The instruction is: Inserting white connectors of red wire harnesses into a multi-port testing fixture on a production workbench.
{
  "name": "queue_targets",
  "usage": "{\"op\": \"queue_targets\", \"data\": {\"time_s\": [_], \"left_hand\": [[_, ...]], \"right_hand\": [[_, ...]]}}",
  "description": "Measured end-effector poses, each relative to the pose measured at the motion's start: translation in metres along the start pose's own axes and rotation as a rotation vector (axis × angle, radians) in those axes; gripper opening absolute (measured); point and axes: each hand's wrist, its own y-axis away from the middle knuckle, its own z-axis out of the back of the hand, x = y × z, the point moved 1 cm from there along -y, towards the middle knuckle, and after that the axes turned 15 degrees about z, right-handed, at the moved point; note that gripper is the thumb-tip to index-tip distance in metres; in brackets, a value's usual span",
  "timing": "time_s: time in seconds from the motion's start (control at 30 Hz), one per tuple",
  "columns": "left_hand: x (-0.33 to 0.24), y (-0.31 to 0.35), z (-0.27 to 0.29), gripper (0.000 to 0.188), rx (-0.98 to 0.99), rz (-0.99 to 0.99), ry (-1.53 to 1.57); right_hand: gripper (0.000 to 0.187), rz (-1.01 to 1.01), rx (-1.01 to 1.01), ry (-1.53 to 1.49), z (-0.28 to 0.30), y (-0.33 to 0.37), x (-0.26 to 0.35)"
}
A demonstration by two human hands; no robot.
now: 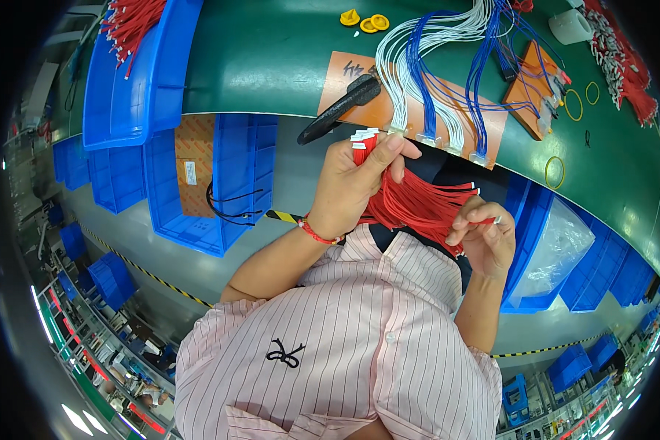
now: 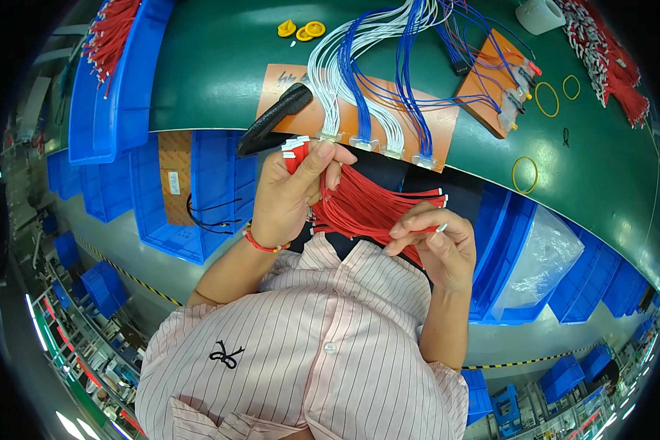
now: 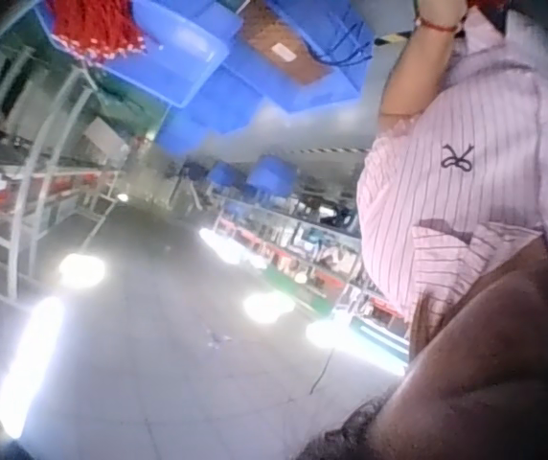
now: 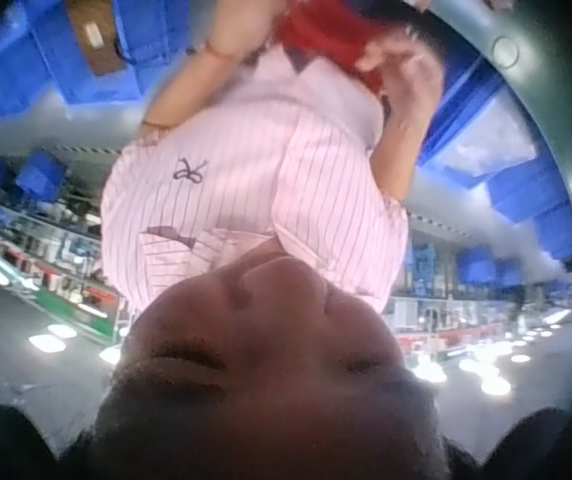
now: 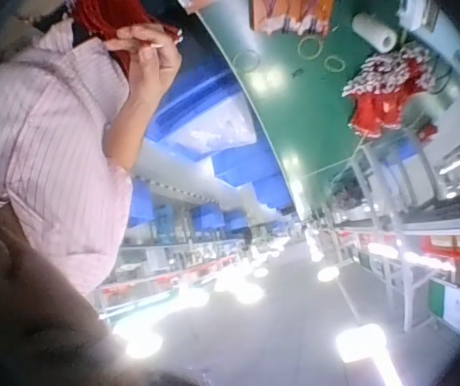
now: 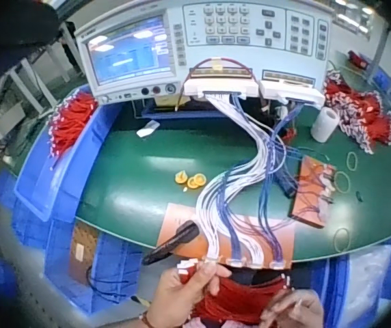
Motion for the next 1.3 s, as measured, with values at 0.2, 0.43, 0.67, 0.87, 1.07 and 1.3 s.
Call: {"op": "queue_targets", "data": {"time_s": [0.2,0.43,0.67,0.87,1.07,1.3], "left_hand": [[0.000,-0.001,-0.004,0.034,0.085,0.074,0.200],[-0.013,0.008,0.006,0.036,0.102,0.150,0.069],[-0.009,0.006,0.008,0.037,-0.030,0.037,-0.056],[-0.010,0.010,0.008,0.035,-0.062,0.040,-0.013],[-0.010,0.011,0.007,0.030,-0.056,0.008,0.024],[-0.007,0.004,0.007,0.026,-0.026,0.065,0.148]], "right_hand": [[0.025,-0.064,-0.267,0.470,-0.019,-0.013,-0.006],[0.025,-0.051,-0.406,0.642,-0.032,-0.027,-0.012],[0.026,-0.020,-0.442,0.629,-0.034,-0.025,-0.016],[0.025,-0.024,-0.447,0.631,-0.036,-0.025,-0.015],[0.024,-0.014,-0.473,0.616,-0.036,-0.027,-0.016],[0.022,-0.020,-0.502,0.537,-0.034,-0.028,-0.016]]}}
